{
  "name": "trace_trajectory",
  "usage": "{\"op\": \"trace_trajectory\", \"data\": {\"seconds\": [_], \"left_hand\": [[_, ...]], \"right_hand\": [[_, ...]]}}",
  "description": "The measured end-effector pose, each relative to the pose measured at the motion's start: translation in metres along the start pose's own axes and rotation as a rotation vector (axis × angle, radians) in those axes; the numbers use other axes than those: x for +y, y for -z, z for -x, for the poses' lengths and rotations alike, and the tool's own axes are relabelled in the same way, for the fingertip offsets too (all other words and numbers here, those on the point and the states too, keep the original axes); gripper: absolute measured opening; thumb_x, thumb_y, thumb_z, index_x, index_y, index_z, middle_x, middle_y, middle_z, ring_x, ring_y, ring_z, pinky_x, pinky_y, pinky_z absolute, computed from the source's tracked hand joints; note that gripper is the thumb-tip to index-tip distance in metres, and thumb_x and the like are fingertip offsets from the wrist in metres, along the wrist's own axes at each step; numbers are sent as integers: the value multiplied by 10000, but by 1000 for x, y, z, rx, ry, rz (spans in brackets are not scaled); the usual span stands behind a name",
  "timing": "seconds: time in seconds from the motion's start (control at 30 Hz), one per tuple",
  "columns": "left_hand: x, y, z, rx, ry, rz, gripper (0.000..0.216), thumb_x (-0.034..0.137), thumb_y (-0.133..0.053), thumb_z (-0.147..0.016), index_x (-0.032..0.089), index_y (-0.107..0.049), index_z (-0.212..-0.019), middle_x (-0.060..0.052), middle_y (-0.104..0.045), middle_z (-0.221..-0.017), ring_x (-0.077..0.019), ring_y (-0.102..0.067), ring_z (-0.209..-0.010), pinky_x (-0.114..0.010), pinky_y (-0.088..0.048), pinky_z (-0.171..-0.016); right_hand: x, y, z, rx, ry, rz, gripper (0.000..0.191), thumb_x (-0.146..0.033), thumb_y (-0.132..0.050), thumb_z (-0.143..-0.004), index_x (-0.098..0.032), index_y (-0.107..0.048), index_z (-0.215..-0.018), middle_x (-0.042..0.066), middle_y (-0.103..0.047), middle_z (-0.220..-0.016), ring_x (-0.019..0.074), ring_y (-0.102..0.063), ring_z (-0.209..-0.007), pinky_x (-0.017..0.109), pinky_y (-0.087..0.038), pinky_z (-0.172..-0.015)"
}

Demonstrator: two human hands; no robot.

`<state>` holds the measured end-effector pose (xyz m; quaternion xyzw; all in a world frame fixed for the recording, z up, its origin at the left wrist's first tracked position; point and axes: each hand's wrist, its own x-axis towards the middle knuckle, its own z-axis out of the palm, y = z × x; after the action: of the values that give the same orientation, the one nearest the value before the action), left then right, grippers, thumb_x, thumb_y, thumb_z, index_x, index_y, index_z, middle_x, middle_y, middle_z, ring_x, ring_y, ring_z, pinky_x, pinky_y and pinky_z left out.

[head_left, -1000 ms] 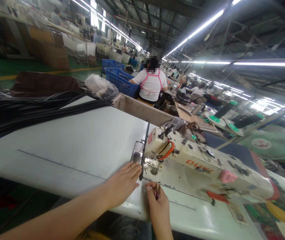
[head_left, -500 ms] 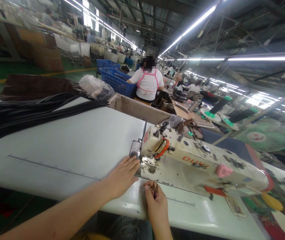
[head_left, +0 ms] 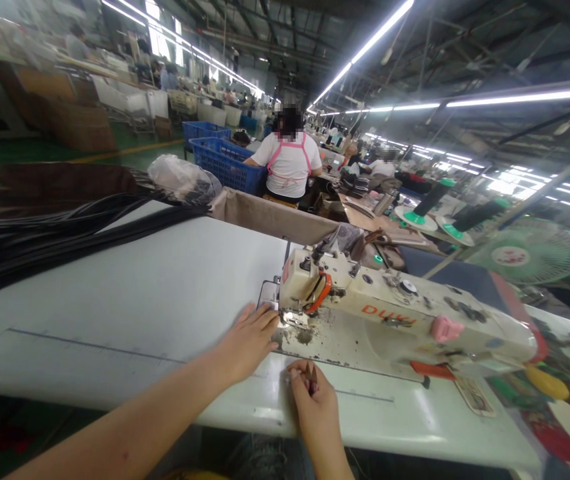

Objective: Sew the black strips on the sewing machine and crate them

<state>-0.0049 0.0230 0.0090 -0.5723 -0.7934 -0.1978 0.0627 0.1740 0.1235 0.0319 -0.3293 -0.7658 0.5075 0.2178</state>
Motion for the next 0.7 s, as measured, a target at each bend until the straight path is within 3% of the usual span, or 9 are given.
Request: {"op": "trace_trajectory", "data": {"seconds": [0.17,0.33,0.53,0.7], "left_hand": [[-9,4,-7,-33,38,92,423,300,-558,-1005,224,-601,-1419,-100,-595,-1504,-303,-437,-1494,-559,-354,-1236],[-39,9,-36,-7,3,289,294,196,-541,-969,243,-758,-1161,-77,-709,-1294,-233,-648,-1232,-404,-525,-1111],[-60,1,-78,-40,-59,280,327,204,-535,-969,234,-741,-1222,-73,-651,-1422,-239,-625,-1278,-388,-489,-1161],[-61,7,-93,-58,-107,237,376,317,-536,-1004,249,-672,-1348,-73,-628,-1461,-261,-573,-1345,-397,-435,-1189]], "right_hand": [[1,-1,0,15,3,3,347,-540,-596,-862,-216,-690,-785,-10,-572,-661,170,-477,-611,274,-387,-585],[0,-1,2,2,-6,27,342,-532,-578,-872,-218,-678,-780,-29,-501,-628,164,-448,-601,267,-357,-570],[0,0,6,-3,-1,-14,316,-495,-584,-894,-207,-680,-806,-32,-501,-643,152,-436,-608,257,-349,-574],[0,0,7,1,20,-26,307,-477,-588,-905,-204,-683,-801,-33,-498,-636,147,-428,-604,254,-342,-561]]}}
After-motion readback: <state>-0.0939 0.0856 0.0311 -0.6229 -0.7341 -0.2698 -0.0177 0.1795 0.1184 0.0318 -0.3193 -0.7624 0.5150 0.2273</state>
